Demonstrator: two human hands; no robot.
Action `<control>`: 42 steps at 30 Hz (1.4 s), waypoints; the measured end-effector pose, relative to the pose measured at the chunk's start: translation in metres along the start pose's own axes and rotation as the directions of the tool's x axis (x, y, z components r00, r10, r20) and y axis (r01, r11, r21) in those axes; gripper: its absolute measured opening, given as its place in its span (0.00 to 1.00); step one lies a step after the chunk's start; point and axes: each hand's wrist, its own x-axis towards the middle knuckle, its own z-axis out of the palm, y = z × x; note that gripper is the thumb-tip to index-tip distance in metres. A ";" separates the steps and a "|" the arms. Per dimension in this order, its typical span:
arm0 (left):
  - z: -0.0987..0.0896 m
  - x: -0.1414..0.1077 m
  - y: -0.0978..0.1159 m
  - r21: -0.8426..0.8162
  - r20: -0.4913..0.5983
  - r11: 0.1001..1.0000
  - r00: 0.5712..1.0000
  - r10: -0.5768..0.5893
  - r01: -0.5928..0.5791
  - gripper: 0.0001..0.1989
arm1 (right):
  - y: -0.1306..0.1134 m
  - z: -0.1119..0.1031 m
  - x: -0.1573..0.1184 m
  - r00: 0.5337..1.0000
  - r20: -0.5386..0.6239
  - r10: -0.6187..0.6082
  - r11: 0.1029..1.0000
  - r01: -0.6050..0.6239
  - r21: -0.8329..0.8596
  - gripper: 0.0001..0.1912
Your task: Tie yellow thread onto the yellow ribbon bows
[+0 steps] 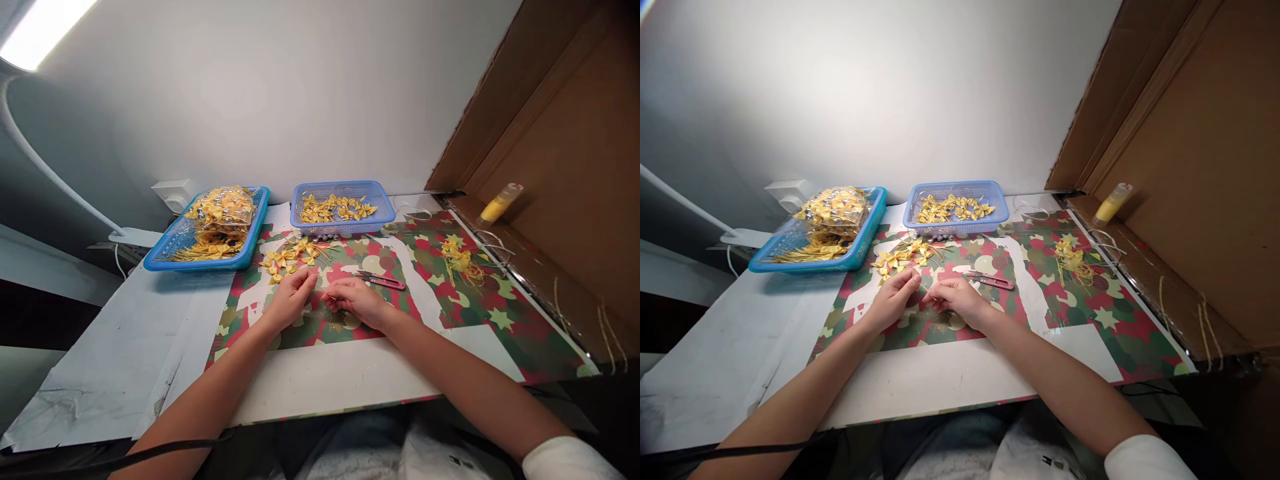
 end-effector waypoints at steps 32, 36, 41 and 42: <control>-0.001 0.001 0.003 0.194 -0.029 0.981 0.999 0.036 -0.030 0.17 | 0.002 -0.003 -0.001 0.999 -0.003 -0.047 0.999 0.047 -0.017 0.07; -0.003 0.001 0.002 0.247 -0.043 0.969 0.998 0.038 -0.026 0.16 | 0.002 -0.003 -0.001 0.999 -0.001 -0.049 0.999 0.049 -0.023 0.08; -0.004 0.001 0.002 0.265 -0.018 0.964 0.999 0.028 -0.022 0.15 | 0.003 -0.007 0.001 0.997 -0.009 -0.078 0.993 0.077 -0.091 0.09; -0.005 0.001 0.003 0.264 -0.018 0.964 0.999 0.028 -0.022 0.15 | 0.002 -0.008 0.000 0.995 -0.017 -0.102 0.985 0.099 -0.142 0.09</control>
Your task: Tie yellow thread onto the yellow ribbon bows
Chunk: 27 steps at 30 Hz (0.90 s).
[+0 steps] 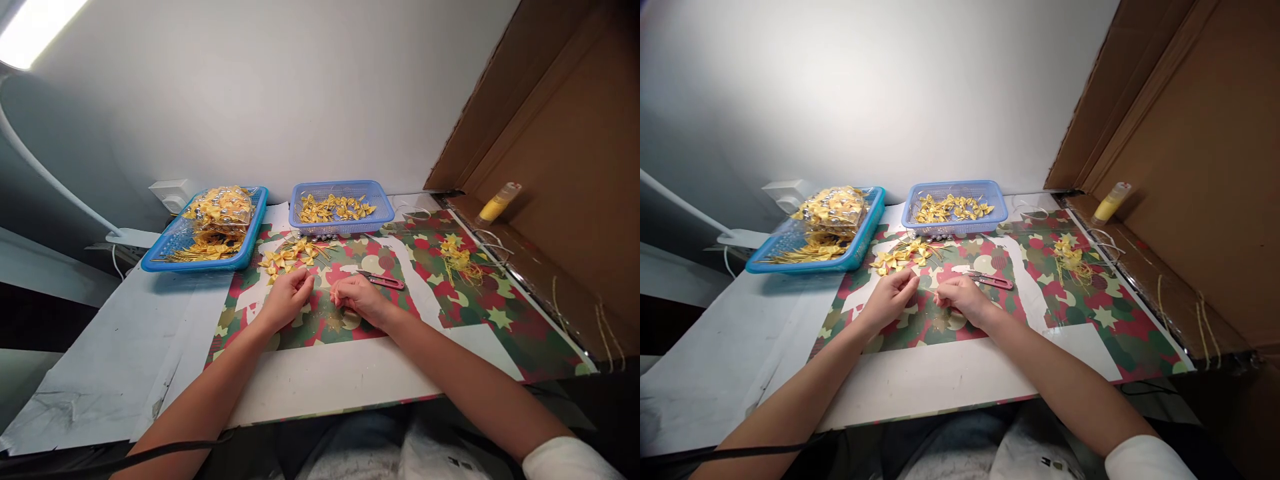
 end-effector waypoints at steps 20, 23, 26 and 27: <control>0.017 -0.011 0.010 -0.662 0.469 0.664 0.883 0.003 0.349 0.22 | -0.017 -0.026 -0.007 0.546 0.510 -0.665 -0.033 0.660 -0.750 0.07; 0.018 -0.010 0.008 -0.667 0.418 0.677 0.909 -0.007 0.311 0.22 | -0.021 -0.034 -0.006 0.654 0.347 -0.672 0.053 0.510 -0.858 0.08; 0.018 -0.010 0.009 -0.671 0.357 0.687 0.934 -0.031 0.279 0.23 | -0.030 -0.054 -0.008 0.842 0.083 -0.533 0.183 0.211 -0.960 0.09; 0.018 -0.010 0.010 -0.677 0.339 0.685 0.940 -0.037 0.271 0.23 | -0.033 -0.063 -0.009 0.899 0.012 -0.437 0.213 0.117 -0.970 0.13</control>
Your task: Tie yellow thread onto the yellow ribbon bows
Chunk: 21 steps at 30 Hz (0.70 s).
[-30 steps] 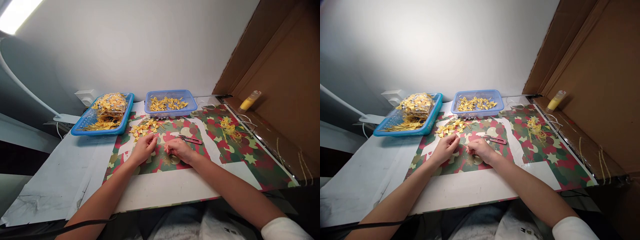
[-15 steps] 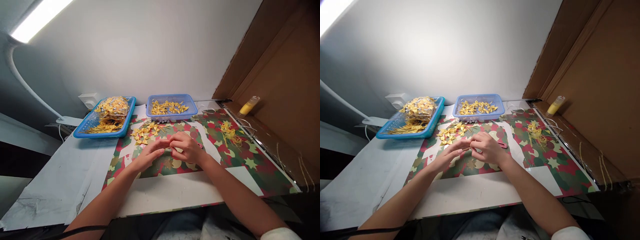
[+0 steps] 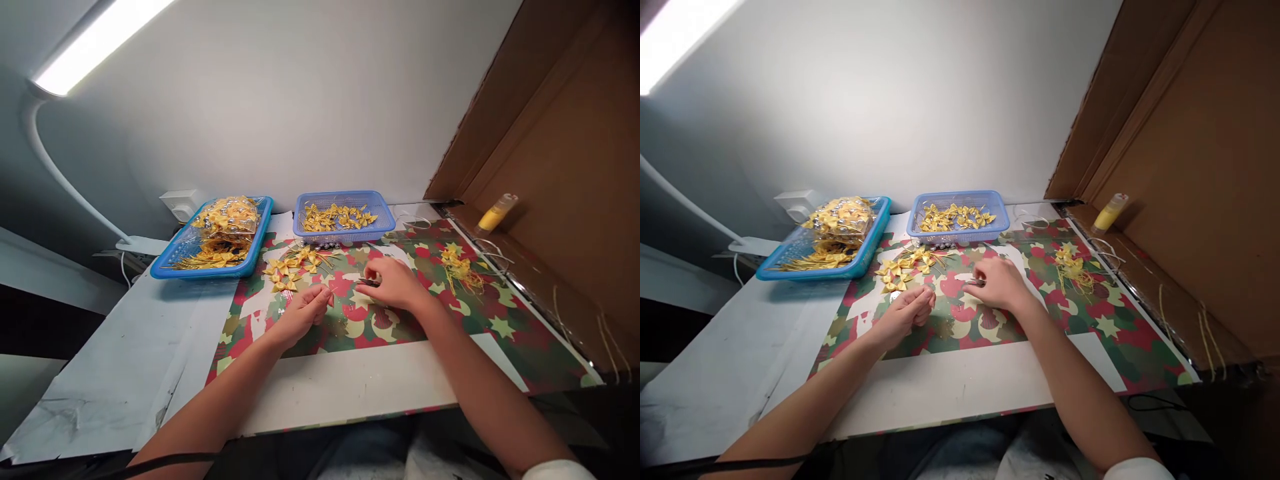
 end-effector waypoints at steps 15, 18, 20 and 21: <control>0.004 0.003 -0.002 -0.055 -0.163 0.998 0.987 -0.013 0.004 0.24 | 0.000 0.002 -0.005 0.944 0.298 0.140 0.974 -0.185 0.129 0.12; 0.004 0.003 -0.003 -0.062 -0.172 0.998 0.985 -0.013 0.002 0.24 | -0.004 0.003 -0.006 0.924 0.383 0.015 0.876 -0.196 0.440 0.11; 0.002 0.003 -0.003 -0.067 -0.180 0.998 0.984 -0.007 -0.005 0.24 | -0.006 0.009 -0.007 0.920 0.386 -0.065 0.765 -0.203 0.612 0.14; 0.002 0.003 -0.004 -0.069 -0.184 0.998 0.983 -0.004 -0.009 0.24 | -0.007 0.013 -0.007 0.924 0.373 -0.080 0.713 -0.208 0.670 0.16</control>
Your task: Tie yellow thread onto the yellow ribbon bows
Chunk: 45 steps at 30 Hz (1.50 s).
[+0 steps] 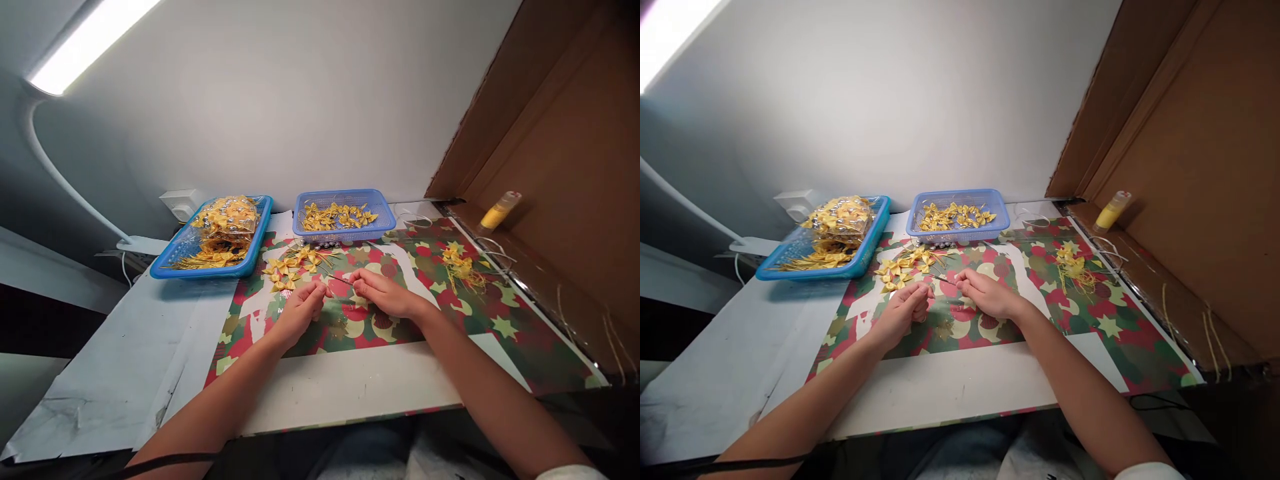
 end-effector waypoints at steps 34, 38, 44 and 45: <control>-0.001 -0.003 0.006 0.029 -0.042 0.999 0.999 0.015 -0.014 0.23 | 0.013 0.006 0.015 0.832 -0.533 -0.153 0.723 -0.273 -0.635 0.12; -0.001 -0.002 0.003 0.141 -0.037 0.988 0.997 0.072 -0.066 0.22 | 0.017 0.006 0.016 0.813 -0.548 -0.197 0.696 -0.278 -0.662 0.10; -0.001 -0.002 0.001 0.417 0.046 0.893 0.985 0.165 -0.169 0.17 | -0.009 0.033 0.004 0.818 -0.197 -0.541 0.705 0.313 -0.636 0.16; -0.001 -0.002 0.001 0.445 0.070 0.877 0.984 0.167 -0.180 0.16 | -0.011 0.037 0.002 0.827 -0.130 -0.546 0.685 0.352 -0.637 0.16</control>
